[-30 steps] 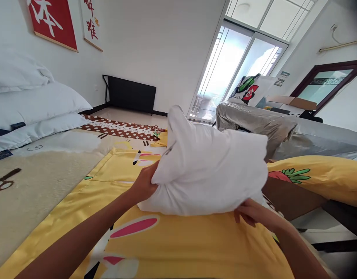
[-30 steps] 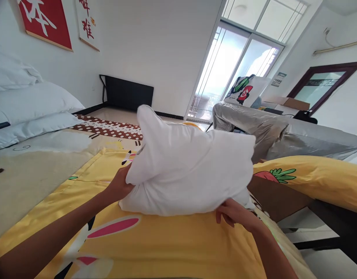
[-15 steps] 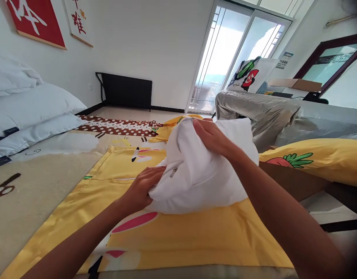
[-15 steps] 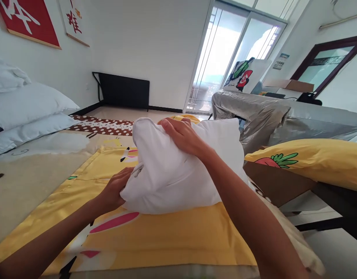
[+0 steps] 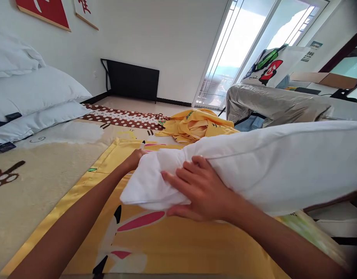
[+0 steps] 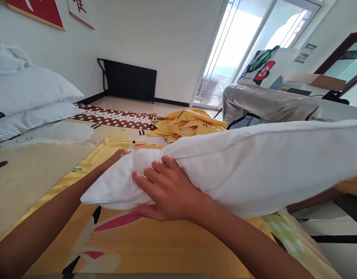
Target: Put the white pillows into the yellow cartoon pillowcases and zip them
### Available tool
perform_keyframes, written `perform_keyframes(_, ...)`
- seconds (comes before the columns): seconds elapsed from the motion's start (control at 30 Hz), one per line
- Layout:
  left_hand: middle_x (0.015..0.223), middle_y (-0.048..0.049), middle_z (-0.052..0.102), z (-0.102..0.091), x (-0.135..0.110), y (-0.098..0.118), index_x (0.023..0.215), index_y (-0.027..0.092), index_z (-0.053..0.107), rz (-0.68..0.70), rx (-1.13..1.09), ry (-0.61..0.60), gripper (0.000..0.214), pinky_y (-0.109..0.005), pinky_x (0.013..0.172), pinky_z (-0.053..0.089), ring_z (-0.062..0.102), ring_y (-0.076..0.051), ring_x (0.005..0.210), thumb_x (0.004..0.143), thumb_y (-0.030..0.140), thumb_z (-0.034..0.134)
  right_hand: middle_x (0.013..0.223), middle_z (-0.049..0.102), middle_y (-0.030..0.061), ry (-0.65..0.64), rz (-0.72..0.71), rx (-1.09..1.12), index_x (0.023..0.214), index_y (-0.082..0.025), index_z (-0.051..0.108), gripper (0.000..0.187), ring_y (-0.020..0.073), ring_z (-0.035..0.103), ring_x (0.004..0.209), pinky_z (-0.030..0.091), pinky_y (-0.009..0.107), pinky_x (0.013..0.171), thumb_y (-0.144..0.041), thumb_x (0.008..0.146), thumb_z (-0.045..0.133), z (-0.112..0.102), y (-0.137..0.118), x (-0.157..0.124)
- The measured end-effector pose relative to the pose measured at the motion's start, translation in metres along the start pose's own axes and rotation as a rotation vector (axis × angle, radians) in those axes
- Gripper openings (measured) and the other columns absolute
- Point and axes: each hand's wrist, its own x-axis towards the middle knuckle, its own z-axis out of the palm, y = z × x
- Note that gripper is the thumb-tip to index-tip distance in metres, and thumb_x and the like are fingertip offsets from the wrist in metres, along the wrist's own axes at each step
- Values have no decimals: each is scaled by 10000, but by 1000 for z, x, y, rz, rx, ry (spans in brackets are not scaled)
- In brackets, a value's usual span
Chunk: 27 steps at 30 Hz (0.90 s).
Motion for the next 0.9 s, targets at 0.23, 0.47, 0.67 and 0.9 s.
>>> perform_keyframes(0.23, 554, -9, 528, 16, 3, -38, 546, 153, 492, -24, 427, 19, 131, -257, 544, 251, 505, -163, 605, 667, 183, 533, 827, 566, 43, -123, -31, -71, 1297, -259, 544, 485, 194, 457, 808, 260, 347, 770, -237, 814, 574, 68, -7, -49)
perform_keyframes(0.47, 830, -99, 684, 26, 3, -55, 742, 199, 571, -44, 579, 104, 143, -280, 577, 283, 600, -250, 759, 767, 263, 446, 1099, 540, 104, -368, 129, -74, 1408, -273, 394, 848, 285, 445, 1018, 262, 429, 918, -602, 683, 685, 73, 25, -31)
perform_keyframes(0.67, 753, -53, 670, 24, 5, -59, 765, 210, 556, -53, 550, 144, 234, -275, 552, 289, 601, -215, 708, 851, 334, 377, 1227, 496, 167, -457, 117, -131, 1255, -198, 507, 800, 357, 418, 1130, 258, 474, 985, -604, 603, 729, 90, 22, -31)
perform_keyframes(0.9, 796, -38, 688, 24, 3, -61, 903, 219, 575, -39, 540, 138, 296, -268, 569, 343, 627, -211, 743, 908, 373, 322, 1054, 600, 183, -307, 60, -514, 1061, -98, 575, 254, 274, 523, 963, 316, 435, 931, -147, 842, 457, 114, -6, -38)
